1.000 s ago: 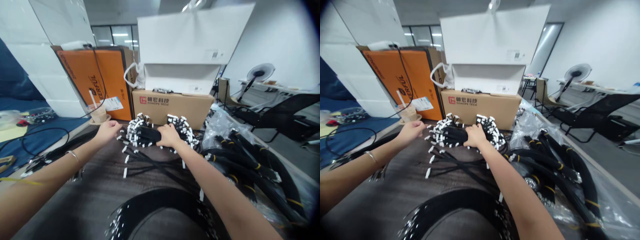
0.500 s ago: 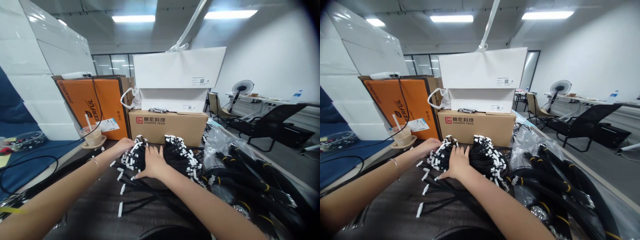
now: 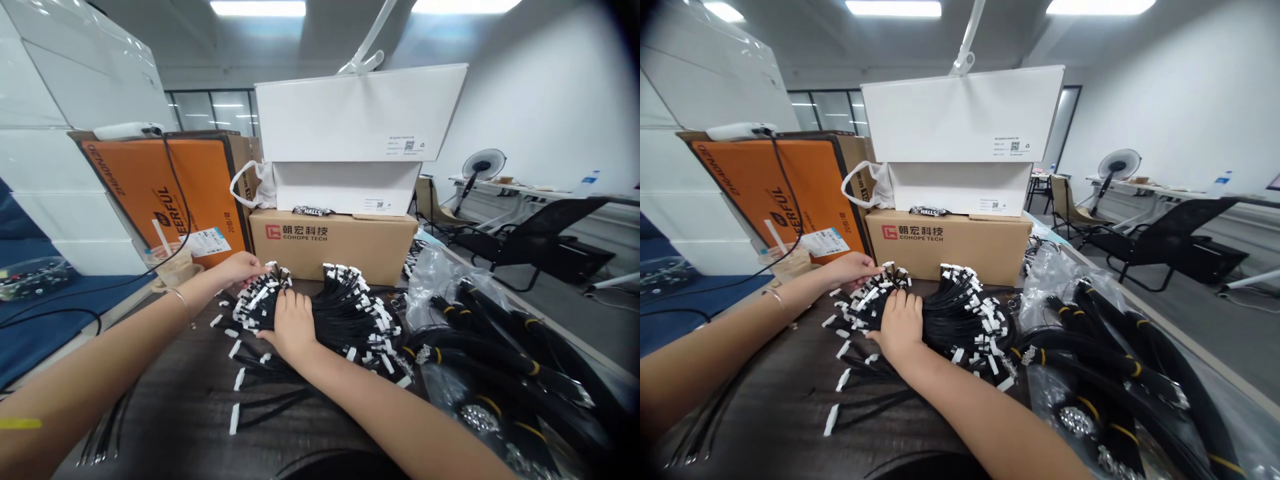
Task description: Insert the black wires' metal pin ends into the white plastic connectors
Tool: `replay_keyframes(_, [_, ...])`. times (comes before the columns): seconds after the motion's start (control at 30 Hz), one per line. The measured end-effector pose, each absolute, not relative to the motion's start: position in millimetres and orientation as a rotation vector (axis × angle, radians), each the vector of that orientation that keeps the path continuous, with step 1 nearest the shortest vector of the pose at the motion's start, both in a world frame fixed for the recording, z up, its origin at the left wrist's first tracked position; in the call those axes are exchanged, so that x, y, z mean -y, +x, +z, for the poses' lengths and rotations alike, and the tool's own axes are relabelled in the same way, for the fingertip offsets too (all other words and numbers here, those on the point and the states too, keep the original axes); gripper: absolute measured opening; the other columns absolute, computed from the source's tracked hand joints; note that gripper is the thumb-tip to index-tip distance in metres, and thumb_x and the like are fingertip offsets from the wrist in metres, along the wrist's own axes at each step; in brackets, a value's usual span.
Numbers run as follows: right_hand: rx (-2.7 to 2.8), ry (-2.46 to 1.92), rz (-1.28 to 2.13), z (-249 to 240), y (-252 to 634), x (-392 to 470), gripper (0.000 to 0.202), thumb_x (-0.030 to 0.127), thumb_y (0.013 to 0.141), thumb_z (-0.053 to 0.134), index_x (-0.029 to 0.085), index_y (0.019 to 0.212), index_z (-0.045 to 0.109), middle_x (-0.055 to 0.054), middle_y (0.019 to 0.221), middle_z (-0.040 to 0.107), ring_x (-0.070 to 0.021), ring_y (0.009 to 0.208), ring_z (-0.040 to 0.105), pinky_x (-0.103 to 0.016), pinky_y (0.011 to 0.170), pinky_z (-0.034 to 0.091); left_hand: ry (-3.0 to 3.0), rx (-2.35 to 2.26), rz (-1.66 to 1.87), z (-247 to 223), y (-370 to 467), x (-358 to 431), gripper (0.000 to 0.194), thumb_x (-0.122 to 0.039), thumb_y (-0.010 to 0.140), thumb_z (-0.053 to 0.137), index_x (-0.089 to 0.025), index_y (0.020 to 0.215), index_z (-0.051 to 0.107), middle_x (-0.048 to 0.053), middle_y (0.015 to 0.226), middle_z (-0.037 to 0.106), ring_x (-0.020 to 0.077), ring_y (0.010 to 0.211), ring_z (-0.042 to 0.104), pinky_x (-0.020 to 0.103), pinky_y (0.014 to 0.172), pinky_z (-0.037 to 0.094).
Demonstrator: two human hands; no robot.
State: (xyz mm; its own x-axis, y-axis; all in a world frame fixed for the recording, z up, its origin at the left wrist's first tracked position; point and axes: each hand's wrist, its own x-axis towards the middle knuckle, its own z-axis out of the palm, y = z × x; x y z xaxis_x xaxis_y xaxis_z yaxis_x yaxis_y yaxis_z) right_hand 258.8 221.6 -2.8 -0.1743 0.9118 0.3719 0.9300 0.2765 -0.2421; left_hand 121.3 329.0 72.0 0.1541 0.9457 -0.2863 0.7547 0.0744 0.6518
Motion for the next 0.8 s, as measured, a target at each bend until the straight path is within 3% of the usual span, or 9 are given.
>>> replay_keyframes(0.43, [2.120,-1.628,-0.018,-5,259,-227,0.079,0.057,0.062,0.071,0.010,0.122,0.051,-0.016,0.112,0.056,-0.0304,0.100,0.049,-0.046,0.092,0.037,1.971,-1.702,0.245,71,138,-378,0.031,-0.032,0.087,0.055,-0.016,0.114,0.056,0.009,0.116,0.058,0.0231,0.098,0.059,0.042,0.081,0.051])
replay_keyframes(0.6, [2.138,-1.626,-0.050,-4,259,-228,0.070,0.047,0.056,0.079,0.010,0.111,0.056,-0.013,0.107,0.058,-0.0286,0.098,0.051,-0.044,0.090,0.039,1.909,-1.694,0.343,60,121,-380,0.033,-0.032,0.087,0.055,-0.015,0.116,0.055,0.009,0.116,0.058,0.0229,0.097,0.059,0.043,0.080,0.051])
replay_keyframes(0.8, [2.163,-1.613,-0.090,-3,260,-226,0.066,0.048,0.060,0.077,0.011,0.110,0.056,-0.010,0.106,0.058,-0.0260,0.097,0.051,-0.041,0.089,0.040,1.834,-1.461,0.493,47,114,-368,0.033,-0.032,0.088,0.054,-0.016,0.117,0.054,0.009,0.117,0.057,0.0231,0.098,0.059,0.043,0.081,0.051])
